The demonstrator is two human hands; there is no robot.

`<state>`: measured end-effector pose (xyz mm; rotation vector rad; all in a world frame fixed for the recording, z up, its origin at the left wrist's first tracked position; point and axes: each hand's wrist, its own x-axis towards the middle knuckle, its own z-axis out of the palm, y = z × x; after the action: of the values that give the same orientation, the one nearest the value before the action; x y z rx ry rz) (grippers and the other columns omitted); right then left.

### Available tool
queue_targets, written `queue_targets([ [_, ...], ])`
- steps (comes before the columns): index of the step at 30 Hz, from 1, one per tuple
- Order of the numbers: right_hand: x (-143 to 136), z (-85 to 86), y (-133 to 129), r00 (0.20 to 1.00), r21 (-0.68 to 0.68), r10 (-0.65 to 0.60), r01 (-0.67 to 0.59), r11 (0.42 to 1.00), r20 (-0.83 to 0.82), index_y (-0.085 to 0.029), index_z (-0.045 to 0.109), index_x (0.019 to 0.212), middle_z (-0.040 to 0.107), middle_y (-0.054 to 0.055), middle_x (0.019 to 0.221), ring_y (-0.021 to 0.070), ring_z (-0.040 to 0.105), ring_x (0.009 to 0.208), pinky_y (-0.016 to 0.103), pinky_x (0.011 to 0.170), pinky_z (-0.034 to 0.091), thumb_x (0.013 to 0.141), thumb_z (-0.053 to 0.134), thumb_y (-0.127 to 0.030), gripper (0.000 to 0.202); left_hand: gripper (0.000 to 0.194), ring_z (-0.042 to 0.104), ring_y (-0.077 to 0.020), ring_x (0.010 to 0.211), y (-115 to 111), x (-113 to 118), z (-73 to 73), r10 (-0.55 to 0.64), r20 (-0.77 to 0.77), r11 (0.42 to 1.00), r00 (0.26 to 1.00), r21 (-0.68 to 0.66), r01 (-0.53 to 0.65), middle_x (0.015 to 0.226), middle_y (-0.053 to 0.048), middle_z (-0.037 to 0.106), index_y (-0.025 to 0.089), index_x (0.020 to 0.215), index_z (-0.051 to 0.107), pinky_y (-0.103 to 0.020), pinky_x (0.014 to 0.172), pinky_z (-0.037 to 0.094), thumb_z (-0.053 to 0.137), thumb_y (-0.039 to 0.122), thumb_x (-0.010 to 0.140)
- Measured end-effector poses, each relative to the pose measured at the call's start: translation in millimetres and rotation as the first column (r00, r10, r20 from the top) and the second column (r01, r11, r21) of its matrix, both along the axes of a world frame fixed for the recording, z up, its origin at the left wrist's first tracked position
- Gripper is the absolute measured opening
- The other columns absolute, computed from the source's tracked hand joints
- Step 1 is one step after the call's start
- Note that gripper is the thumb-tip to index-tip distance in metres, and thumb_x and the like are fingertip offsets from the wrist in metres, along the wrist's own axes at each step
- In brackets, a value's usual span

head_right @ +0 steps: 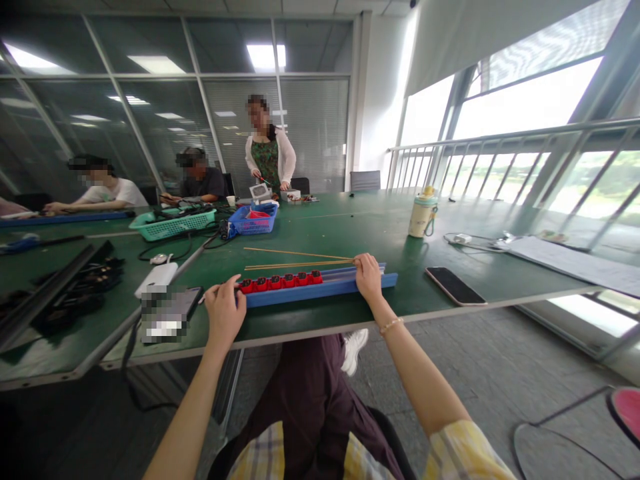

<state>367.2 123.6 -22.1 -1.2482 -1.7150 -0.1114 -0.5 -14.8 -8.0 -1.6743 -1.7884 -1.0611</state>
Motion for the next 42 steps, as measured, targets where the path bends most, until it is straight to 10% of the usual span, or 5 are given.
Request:
queue_targets([
  [42,-1,-6.5,5,0.964,0.146,0.264,-0.260,0.955,-0.010,-0.024,0.054,0.082,0.060,0.006,0.082,0.0244,0.054,0.084,0.038,0.079,0.043,0.101,0.038,-0.033,0.026,0.025,0.048,-0.0309,0.107,1,0,0.1,-0.033,-0.001,0.997,0.999,0.067,0.033,0.111,-0.010,0.068,0.020,0.110,0.063,-0.047,0.097,0.041,0.048,0.021,0.090],
])
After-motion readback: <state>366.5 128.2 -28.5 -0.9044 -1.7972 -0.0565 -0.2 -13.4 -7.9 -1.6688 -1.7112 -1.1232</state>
